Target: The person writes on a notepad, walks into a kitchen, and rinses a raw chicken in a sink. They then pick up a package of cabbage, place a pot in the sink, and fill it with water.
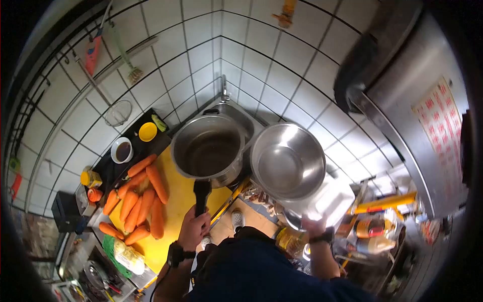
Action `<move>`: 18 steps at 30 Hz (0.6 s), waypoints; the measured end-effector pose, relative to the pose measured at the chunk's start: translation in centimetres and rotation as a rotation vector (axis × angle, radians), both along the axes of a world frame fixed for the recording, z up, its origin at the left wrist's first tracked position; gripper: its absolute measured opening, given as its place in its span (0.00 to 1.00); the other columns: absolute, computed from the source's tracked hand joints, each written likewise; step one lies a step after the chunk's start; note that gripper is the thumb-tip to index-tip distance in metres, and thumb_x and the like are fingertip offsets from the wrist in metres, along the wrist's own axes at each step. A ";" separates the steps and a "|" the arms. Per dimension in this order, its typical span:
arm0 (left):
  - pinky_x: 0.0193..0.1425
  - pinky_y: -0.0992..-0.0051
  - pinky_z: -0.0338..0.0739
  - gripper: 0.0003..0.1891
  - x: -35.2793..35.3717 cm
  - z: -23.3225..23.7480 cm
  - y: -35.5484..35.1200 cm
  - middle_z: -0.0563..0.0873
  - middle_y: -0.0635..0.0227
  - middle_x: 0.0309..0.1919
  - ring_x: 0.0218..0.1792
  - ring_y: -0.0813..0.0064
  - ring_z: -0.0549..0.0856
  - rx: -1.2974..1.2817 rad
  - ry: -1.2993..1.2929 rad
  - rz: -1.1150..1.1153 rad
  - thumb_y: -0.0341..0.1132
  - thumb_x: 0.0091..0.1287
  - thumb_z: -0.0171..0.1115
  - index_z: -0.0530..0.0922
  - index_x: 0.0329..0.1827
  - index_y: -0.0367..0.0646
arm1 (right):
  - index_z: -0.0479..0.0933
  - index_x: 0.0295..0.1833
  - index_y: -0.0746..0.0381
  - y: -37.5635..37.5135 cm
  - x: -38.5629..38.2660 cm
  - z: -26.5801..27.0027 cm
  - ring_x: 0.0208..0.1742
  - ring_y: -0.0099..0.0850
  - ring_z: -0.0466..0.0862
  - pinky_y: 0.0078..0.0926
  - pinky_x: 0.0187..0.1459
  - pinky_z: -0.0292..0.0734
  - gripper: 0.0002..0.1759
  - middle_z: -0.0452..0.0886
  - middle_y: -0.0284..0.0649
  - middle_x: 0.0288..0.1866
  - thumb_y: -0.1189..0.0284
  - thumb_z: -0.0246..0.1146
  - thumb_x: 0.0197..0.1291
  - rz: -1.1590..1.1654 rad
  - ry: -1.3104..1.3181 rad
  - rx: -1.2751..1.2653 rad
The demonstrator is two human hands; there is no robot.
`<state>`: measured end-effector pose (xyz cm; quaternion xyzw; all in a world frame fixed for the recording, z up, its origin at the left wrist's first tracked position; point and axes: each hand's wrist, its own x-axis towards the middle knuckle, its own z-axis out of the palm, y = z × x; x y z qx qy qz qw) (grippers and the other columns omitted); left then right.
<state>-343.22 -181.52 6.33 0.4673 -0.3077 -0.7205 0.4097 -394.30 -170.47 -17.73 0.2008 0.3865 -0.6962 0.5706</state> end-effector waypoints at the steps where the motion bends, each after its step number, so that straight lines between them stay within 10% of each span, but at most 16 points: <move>1: 0.18 0.81 0.58 0.06 -1.0 -0.6 -1.3 0.68 0.76 0.17 0.13 0.84 0.65 -0.001 0.006 0.032 0.30 0.68 0.57 0.69 0.43 0.42 | 0.51 0.74 0.75 -0.1 2.3 3.9 0.67 0.56 0.73 0.50 0.65 0.76 0.53 0.63 0.64 0.71 0.38 0.56 0.66 0.080 -0.047 0.204; 4: 0.17 0.81 0.59 0.06 -3.1 -2.6 -4.9 0.69 0.76 0.17 0.12 0.84 0.66 -0.004 -0.036 0.067 0.31 0.68 0.58 0.70 0.40 0.43 | 0.36 0.82 0.62 -5.0 10.1 11.8 0.73 0.58 0.68 0.53 0.72 0.66 0.65 0.53 0.64 0.78 0.33 0.62 0.58 0.320 0.187 0.112; 8: 0.16 0.79 0.57 0.05 -4.8 -6.2 -9.9 0.71 0.74 0.17 0.12 0.83 0.66 0.004 -0.098 0.083 0.31 0.67 0.59 0.71 0.37 0.43 | 0.73 0.58 0.63 -9.9 10.6 9.0 0.54 0.39 0.81 0.42 0.54 0.79 0.27 0.80 0.46 0.52 0.51 0.63 0.68 0.369 0.394 0.085; 10: 0.16 0.78 0.55 0.05 -5.0 -8.9 -12.3 0.71 0.73 0.17 0.12 0.82 0.66 -0.003 -0.050 0.097 0.31 0.67 0.59 0.71 0.39 0.43 | 0.76 0.45 0.63 -9.1 9.0 6.8 0.33 0.32 0.80 0.28 0.35 0.80 0.13 0.76 0.37 0.32 0.63 0.64 0.67 0.821 1.656 0.166; 14: 0.15 0.77 0.56 0.07 -5.4 -12.5 -16.6 0.71 0.72 0.17 0.13 0.80 0.66 0.034 -0.061 0.125 0.30 0.66 0.61 0.70 0.35 0.44 | 0.74 0.36 0.60 -6.7 5.9 5.7 0.26 0.27 0.75 0.23 0.28 0.75 0.08 0.72 0.34 0.28 0.69 0.64 0.64 0.528 1.078 0.192; 18: 0.14 0.76 0.60 0.10 -5.6 -15.8 -20.0 0.72 0.72 0.16 0.11 0.80 0.67 0.096 -0.063 0.136 0.34 0.65 0.64 0.72 0.29 0.44 | 0.72 0.51 0.64 -2.2 5.2 6.0 0.37 0.32 0.78 0.27 0.36 0.78 0.18 0.76 0.40 0.40 0.62 0.66 0.65 0.465 1.221 0.227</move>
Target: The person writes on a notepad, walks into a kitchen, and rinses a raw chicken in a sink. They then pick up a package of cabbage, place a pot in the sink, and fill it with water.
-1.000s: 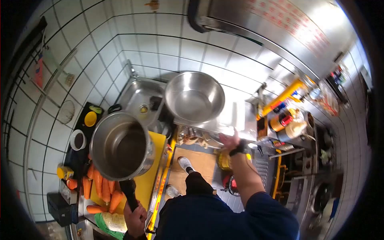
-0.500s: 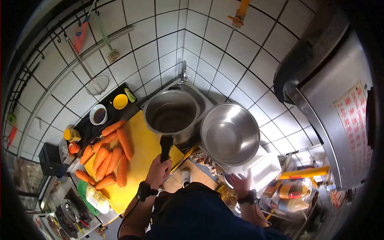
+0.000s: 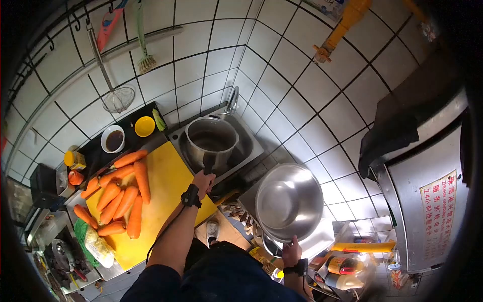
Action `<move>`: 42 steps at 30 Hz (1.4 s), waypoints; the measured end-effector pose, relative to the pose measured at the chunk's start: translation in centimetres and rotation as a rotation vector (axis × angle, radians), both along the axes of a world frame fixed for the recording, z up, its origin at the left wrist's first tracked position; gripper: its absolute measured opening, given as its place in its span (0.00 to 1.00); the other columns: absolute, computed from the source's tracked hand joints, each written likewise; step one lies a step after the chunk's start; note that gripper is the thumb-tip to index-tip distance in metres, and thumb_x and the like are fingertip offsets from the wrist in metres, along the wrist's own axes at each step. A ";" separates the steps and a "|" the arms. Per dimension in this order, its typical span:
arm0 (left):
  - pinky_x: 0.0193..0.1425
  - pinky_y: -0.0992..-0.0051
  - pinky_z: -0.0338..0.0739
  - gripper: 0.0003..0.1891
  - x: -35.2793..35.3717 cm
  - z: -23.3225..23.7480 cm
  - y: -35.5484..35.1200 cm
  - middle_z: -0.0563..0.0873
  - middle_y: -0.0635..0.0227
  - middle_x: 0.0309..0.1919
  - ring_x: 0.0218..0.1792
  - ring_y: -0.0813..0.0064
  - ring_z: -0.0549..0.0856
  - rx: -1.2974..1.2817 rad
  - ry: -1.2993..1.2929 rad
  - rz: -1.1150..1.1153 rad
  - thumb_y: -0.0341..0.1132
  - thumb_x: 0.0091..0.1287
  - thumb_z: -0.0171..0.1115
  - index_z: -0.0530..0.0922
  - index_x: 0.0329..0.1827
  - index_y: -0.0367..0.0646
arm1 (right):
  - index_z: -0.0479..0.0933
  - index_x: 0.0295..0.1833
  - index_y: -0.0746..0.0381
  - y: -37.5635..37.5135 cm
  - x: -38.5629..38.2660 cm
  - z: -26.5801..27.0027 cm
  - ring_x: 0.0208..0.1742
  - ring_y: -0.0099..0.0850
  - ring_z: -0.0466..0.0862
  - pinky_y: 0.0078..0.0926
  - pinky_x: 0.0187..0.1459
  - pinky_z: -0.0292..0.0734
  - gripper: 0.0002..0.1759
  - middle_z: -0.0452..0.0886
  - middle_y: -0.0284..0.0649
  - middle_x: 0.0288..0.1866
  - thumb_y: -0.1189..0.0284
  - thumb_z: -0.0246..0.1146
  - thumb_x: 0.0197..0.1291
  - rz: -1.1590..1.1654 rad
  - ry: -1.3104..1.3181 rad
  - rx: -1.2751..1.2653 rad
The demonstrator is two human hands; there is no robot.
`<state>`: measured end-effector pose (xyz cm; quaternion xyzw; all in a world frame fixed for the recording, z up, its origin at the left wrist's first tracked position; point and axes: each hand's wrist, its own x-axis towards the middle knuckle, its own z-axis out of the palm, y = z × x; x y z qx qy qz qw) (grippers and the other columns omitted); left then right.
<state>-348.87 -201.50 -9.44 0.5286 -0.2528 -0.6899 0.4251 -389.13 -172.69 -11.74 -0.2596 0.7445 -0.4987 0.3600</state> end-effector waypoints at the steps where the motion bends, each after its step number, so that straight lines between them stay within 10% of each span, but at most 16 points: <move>1: 0.14 0.76 0.60 0.10 -0.1 -0.9 -0.5 0.72 0.72 0.16 0.11 0.80 0.67 0.004 0.012 -0.002 0.34 0.65 0.64 0.72 0.29 0.44 | 0.71 0.54 0.65 0.7 0.6 1.6 0.41 0.34 0.79 0.29 0.39 0.78 0.21 0.77 0.41 0.43 0.60 0.65 0.66 -0.146 -0.206 0.049; 3: 0.16 0.74 0.61 0.10 -0.3 -2.4 -1.4 0.72 0.69 0.17 0.13 0.77 0.67 0.044 -0.004 -0.042 0.35 0.66 0.64 0.72 0.31 0.42 | 0.71 0.56 0.65 0.1 4.0 7.9 0.42 0.33 0.80 0.30 0.39 0.77 0.25 0.77 0.43 0.45 0.54 0.61 0.70 -0.563 -0.560 0.200; 8: 0.27 0.67 0.75 0.14 -3.0 -10.1 -4.6 0.78 0.62 0.23 0.23 0.67 0.79 -0.057 -0.494 -0.048 0.38 0.65 0.67 0.76 0.40 0.35 | 0.73 0.40 0.57 0.9 8.1 15.3 0.17 0.27 0.68 0.27 0.18 0.62 0.15 0.68 0.30 0.20 0.57 0.57 0.73 -0.326 -0.623 0.122; 10: 0.48 0.62 0.83 0.19 -2.6 -4.8 -4.0 0.84 0.50 0.43 0.48 0.53 0.86 -0.147 -1.011 -0.171 0.33 0.62 0.69 0.76 0.52 0.31 | 0.76 0.45 0.58 -0.5 8.0 16.3 0.30 0.27 0.79 0.24 0.30 0.72 0.14 0.78 0.31 0.30 0.57 0.58 0.72 -0.138 -0.673 -0.080; 14: 0.59 0.54 0.80 0.24 -2.1 -4.2 -2.6 0.78 0.44 0.53 0.57 0.43 0.81 -0.153 -1.125 -0.324 0.29 0.56 0.69 0.73 0.56 0.36 | 0.78 0.55 0.60 -8.2 10.1 18.4 0.51 0.33 0.82 0.31 0.54 0.75 0.22 0.85 0.36 0.48 0.53 0.56 0.72 0.053 -0.649 -0.284; 21: 0.67 0.55 0.73 0.22 0.8 -3.2 4.0 0.79 0.46 0.59 0.59 0.45 0.80 -0.587 -1.134 -0.209 0.33 0.62 0.66 0.77 0.59 0.34 | 0.76 0.63 0.63 -23.7 11.6 19.4 0.66 0.43 0.77 0.40 0.69 0.68 0.32 0.80 0.46 0.64 0.46 0.48 0.74 0.437 -0.705 -0.367; 27: 0.63 0.66 0.77 0.18 6.0 3.0 11.5 0.86 0.51 0.51 0.55 0.59 0.85 -0.262 -0.356 -0.079 0.32 0.68 0.63 0.79 0.58 0.31 | 0.69 0.69 0.70 -37.4 12.3 15.0 0.73 0.47 0.70 0.42 0.76 0.60 0.41 0.71 0.54 0.71 0.41 0.47 0.73 0.439 -0.952 -0.299; 42: 0.53 0.72 0.84 0.12 4.9 6.3 24.0 0.88 0.57 0.45 0.45 0.70 0.88 0.406 -0.269 0.654 0.26 0.70 0.60 0.79 0.53 0.29 | 0.54 0.79 0.71 -67.1 16.5 -1.8 0.81 0.40 0.58 0.38 0.80 0.49 0.55 0.61 0.50 0.79 0.31 0.40 0.69 0.554 -0.762 -0.053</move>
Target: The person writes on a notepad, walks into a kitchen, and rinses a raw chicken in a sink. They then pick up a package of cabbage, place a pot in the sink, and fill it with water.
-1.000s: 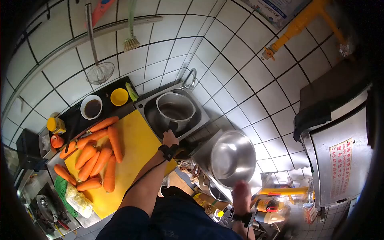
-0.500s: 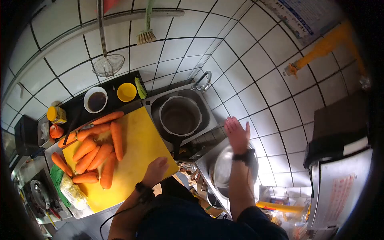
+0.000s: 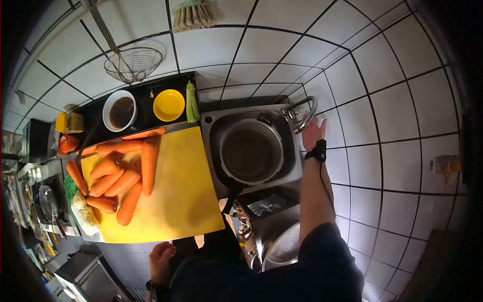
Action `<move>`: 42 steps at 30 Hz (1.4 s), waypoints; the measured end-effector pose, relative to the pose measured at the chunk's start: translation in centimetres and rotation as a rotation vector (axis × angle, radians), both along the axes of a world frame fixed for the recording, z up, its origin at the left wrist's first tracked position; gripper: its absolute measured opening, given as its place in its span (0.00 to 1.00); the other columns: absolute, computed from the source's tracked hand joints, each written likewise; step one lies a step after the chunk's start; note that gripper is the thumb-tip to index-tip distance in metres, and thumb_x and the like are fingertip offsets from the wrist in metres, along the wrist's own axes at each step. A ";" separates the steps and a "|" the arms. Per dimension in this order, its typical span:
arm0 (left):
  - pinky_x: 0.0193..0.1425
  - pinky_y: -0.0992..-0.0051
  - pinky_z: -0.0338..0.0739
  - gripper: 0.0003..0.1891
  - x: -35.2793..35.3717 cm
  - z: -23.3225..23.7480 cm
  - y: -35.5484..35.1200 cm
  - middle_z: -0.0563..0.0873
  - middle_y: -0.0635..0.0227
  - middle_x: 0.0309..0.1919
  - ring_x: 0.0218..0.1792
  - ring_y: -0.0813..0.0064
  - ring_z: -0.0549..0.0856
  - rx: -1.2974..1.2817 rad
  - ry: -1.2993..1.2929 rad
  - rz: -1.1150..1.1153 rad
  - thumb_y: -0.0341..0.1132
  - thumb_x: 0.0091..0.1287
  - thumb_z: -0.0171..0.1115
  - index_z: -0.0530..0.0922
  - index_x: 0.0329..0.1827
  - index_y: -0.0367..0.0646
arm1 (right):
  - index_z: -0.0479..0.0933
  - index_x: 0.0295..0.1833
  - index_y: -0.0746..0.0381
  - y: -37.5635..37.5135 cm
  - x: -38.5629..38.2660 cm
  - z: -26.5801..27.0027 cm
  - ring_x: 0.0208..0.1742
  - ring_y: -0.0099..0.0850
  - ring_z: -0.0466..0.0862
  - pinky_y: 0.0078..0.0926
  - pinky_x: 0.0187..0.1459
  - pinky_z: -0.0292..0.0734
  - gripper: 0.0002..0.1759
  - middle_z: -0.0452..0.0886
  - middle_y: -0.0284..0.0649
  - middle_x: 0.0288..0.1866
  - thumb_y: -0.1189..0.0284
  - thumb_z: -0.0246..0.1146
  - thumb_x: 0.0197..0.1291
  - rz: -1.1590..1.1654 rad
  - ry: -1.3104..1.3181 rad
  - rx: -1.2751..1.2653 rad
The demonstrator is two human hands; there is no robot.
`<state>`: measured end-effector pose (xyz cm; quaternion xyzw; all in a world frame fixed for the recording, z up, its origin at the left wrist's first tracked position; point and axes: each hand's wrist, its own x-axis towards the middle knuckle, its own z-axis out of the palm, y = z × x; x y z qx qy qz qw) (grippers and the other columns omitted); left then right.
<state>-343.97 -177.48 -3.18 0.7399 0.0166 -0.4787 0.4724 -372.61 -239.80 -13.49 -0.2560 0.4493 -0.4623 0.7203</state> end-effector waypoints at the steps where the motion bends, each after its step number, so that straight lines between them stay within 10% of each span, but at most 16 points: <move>1: 0.52 0.73 0.84 0.12 -0.4 -0.2 0.1 0.88 0.58 0.45 0.44 0.71 0.88 0.027 0.000 -0.002 0.26 0.70 0.60 0.79 0.53 0.30 | 0.54 0.78 0.72 -0.5 0.0 -0.3 0.79 0.41 0.61 0.39 0.79 0.51 0.54 0.62 0.50 0.78 0.32 0.40 0.70 0.044 -0.001 -0.034; 26: 0.54 0.73 0.82 0.13 -0.9 -0.4 -1.9 0.88 0.56 0.46 0.47 0.70 0.87 0.021 -0.014 -0.085 0.26 0.71 0.60 0.78 0.56 0.31 | 0.51 0.80 0.70 -0.4 0.3 -1.6 0.81 0.38 0.59 0.37 0.79 0.53 0.48 0.61 0.55 0.79 0.39 0.42 0.75 0.186 0.052 -0.086; 29: 0.54 0.73 0.82 0.13 -1.1 -0.5 -1.2 0.88 0.56 0.47 0.47 0.70 0.87 0.032 -0.019 -0.079 0.26 0.71 0.60 0.78 0.56 0.31 | 0.66 0.74 0.64 0.1 0.0 -2.0 0.71 0.35 0.72 0.37 0.75 0.61 0.40 0.74 0.52 0.68 0.42 0.46 0.74 0.120 0.145 -0.124; 33: 0.56 0.72 0.82 0.14 -1.5 -0.5 -0.9 0.87 0.55 0.49 0.48 0.69 0.87 0.009 0.017 -0.025 0.27 0.71 0.61 0.78 0.57 0.30 | 0.77 0.51 0.62 3.2 -1.9 -2.5 0.44 0.34 0.82 0.35 0.40 0.85 0.20 0.81 0.43 0.44 0.57 0.65 0.64 0.249 0.690 0.239; 38: 0.58 0.73 0.78 0.12 -0.5 1.8 -1.1 0.89 0.62 0.47 0.50 0.74 0.86 0.146 -0.185 -0.217 0.31 0.71 0.65 0.82 0.53 0.34 | 0.74 0.58 0.65 5.6 -6.1 -7.3 0.36 0.39 0.85 0.35 0.39 0.83 0.33 0.84 0.49 0.46 0.45 0.61 0.64 0.543 0.703 0.478; 42: 0.55 0.75 0.81 0.13 2.1 2.6 1.3 0.88 0.59 0.46 0.48 0.73 0.86 -0.044 -0.136 0.160 0.27 0.71 0.63 0.80 0.55 0.30 | 0.79 0.45 0.60 12.0 -2.3 0.4 0.34 0.28 0.83 0.26 0.34 0.76 0.25 0.86 0.39 0.35 0.47 0.60 0.65 0.570 0.707 0.373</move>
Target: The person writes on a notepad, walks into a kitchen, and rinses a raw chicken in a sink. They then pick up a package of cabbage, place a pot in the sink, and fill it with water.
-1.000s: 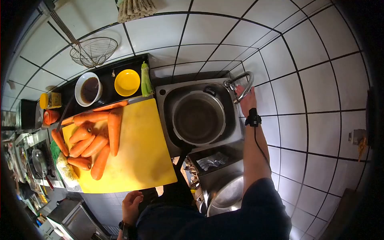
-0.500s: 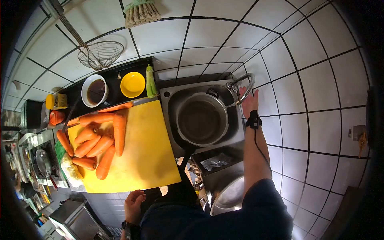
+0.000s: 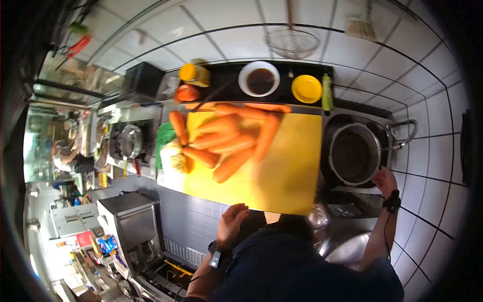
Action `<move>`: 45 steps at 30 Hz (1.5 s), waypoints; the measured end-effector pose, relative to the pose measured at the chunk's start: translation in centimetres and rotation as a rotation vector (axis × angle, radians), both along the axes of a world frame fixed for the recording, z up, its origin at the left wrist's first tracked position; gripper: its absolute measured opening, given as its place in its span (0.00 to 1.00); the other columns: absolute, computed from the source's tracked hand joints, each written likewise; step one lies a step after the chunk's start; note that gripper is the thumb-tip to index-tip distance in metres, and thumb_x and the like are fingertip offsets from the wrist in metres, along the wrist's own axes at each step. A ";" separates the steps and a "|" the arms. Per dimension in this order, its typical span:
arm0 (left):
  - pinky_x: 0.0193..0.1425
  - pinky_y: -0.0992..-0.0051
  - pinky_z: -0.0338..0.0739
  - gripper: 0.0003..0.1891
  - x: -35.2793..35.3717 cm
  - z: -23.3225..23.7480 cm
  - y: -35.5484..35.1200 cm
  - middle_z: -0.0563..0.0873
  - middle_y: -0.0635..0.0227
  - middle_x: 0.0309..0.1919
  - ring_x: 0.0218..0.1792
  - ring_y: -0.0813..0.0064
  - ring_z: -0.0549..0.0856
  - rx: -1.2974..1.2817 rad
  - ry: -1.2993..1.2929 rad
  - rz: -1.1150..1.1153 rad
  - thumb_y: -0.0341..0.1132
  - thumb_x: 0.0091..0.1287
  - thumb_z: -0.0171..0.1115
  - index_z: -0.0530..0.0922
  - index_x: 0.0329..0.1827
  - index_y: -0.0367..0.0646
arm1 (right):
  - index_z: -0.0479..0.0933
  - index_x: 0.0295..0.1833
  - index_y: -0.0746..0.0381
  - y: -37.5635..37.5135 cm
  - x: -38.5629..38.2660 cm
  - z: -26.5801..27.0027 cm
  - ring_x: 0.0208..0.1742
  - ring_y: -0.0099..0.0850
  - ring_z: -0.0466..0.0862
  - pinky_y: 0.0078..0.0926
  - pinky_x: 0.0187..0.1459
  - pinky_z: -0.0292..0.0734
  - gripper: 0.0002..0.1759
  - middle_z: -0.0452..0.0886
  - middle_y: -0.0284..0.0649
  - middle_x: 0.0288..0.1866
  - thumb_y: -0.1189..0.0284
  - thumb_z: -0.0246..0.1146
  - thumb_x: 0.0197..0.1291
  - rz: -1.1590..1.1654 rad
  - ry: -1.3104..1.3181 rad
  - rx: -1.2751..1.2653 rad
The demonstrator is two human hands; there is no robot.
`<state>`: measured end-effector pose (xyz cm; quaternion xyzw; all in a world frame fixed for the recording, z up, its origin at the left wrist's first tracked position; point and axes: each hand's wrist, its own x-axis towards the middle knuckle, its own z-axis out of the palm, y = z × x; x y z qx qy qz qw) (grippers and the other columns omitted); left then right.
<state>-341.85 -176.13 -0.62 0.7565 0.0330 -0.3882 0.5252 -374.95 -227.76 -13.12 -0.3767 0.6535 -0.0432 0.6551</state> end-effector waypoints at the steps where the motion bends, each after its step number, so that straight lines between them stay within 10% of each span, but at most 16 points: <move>1: 0.55 0.75 0.81 0.13 1.2 -0.4 1.1 0.88 0.59 0.47 0.48 0.72 0.86 -0.024 -0.032 0.052 0.26 0.70 0.63 0.79 0.56 0.28 | 0.79 0.44 0.59 0.6 0.0 0.8 0.32 0.27 0.82 0.22 0.33 0.74 0.22 0.85 0.36 0.34 0.49 0.59 0.67 0.081 -0.122 0.080; 5: 0.60 0.73 0.78 0.14 7.8 -1.3 5.8 0.87 0.58 0.50 0.51 0.72 0.85 -0.115 -0.239 0.255 0.24 0.69 0.62 0.79 0.57 0.31 | 0.80 0.43 0.59 7.2 4.4 5.9 0.31 0.26 0.81 0.19 0.33 0.72 0.21 0.84 0.35 0.33 0.51 0.58 0.69 0.005 -0.135 -0.088; 9: 0.72 0.62 0.70 0.36 18.2 -8.0 13.5 0.78 0.40 0.62 0.65 0.53 0.77 0.456 -0.891 0.153 0.33 0.62 0.76 0.67 0.69 0.27 | 0.80 0.48 0.59 12.8 7.0 4.4 0.35 0.28 0.82 0.22 0.37 0.77 0.17 0.84 0.36 0.36 0.56 0.59 0.71 -0.183 -0.498 -0.150; 13: 0.75 0.47 0.63 0.63 27.0 -11.4 15.4 0.61 0.34 0.73 0.75 0.36 0.60 0.772 -0.741 -0.064 0.65 0.49 0.76 0.54 0.80 0.36 | 0.76 0.56 0.62 22.0 15.0 5.1 0.44 0.34 0.84 0.27 0.45 0.79 0.18 0.83 0.43 0.45 0.60 0.55 0.74 -0.174 -0.599 0.014; 16: 0.76 0.40 0.58 0.68 28.1 -10.0 13.1 0.53 0.38 0.77 0.79 0.37 0.52 1.021 -0.519 -0.213 0.71 0.45 0.74 0.45 0.83 0.49 | 0.76 0.55 0.62 28.8 21.7 3.7 0.45 0.36 0.84 0.31 0.48 0.80 0.17 0.83 0.42 0.44 0.60 0.56 0.74 -0.117 -0.697 0.044; 23: 0.76 0.47 0.62 0.63 30.8 -9.8 16.6 0.54 0.41 0.78 0.77 0.40 0.57 0.783 -0.520 -0.218 0.53 0.50 0.77 0.43 0.84 0.49 | 0.76 0.55 0.61 39.7 33.2 4.4 0.45 0.31 0.86 0.27 0.47 0.83 0.17 0.83 0.40 0.45 0.59 0.59 0.73 -0.012 -0.500 0.162; 26: 0.73 0.59 0.68 0.49 32.8 -13.4 21.6 0.67 0.47 0.72 0.70 0.53 0.71 0.013 -0.428 0.030 0.42 0.60 0.70 0.52 0.82 0.41 | 0.76 0.56 0.62 42.7 35.8 6.4 0.47 0.30 0.86 0.26 0.48 0.83 0.18 0.83 0.40 0.47 0.59 0.59 0.74 0.135 -0.511 0.194; 31: 0.65 0.58 0.77 0.31 29.5 -4.5 22.9 0.76 0.59 0.64 0.63 0.64 0.78 -0.656 0.037 0.088 0.45 0.74 0.53 0.61 0.75 0.38 | 0.73 0.64 0.65 45.3 38.0 9.8 0.56 0.30 0.83 0.27 0.57 0.80 0.23 0.81 0.43 0.58 0.58 0.58 0.75 0.342 -0.596 0.213; 37: 0.74 0.56 0.67 0.45 22.9 1.9 16.3 0.71 0.51 0.71 0.71 0.51 0.72 -0.472 -0.233 -0.314 0.39 0.62 0.71 0.56 0.81 0.42 | 0.67 0.71 0.65 47.9 40.6 13.4 0.59 0.31 0.81 0.30 0.60 0.78 0.26 0.78 0.43 0.61 0.61 0.57 0.76 0.352 -0.720 0.198; 39: 0.74 0.56 0.68 0.47 21.0 5.5 12.5 0.69 0.47 0.73 0.72 0.48 0.71 -0.213 -0.884 -0.785 0.36 0.58 0.76 0.59 0.80 0.41 | 0.67 0.71 0.66 47.6 40.2 15.4 0.64 0.35 0.79 0.36 0.64 0.75 0.30 0.79 0.44 0.62 0.63 0.63 0.70 0.377 -0.704 -0.005; 43: 0.75 0.55 0.66 0.43 19.8 5.9 6.8 0.68 0.46 0.74 0.73 0.44 0.69 -0.468 -0.795 -1.039 0.38 0.59 0.74 0.63 0.77 0.40 | 0.69 0.69 0.66 44.1 34.3 13.9 0.59 0.37 0.82 0.38 0.61 0.79 0.29 0.81 0.44 0.59 0.69 0.67 0.66 0.098 -0.766 -0.037; 45: 0.76 0.53 0.64 0.42 19.7 1.4 4.2 0.68 0.47 0.75 0.74 0.42 0.67 -0.470 -0.400 -1.022 0.38 0.60 0.74 0.64 0.76 0.38 | 0.70 0.67 0.67 43.4 27.9 12.3 0.56 0.39 0.84 0.37 0.59 0.82 0.25 0.81 0.47 0.60 0.73 0.65 0.65 0.480 -0.510 -0.685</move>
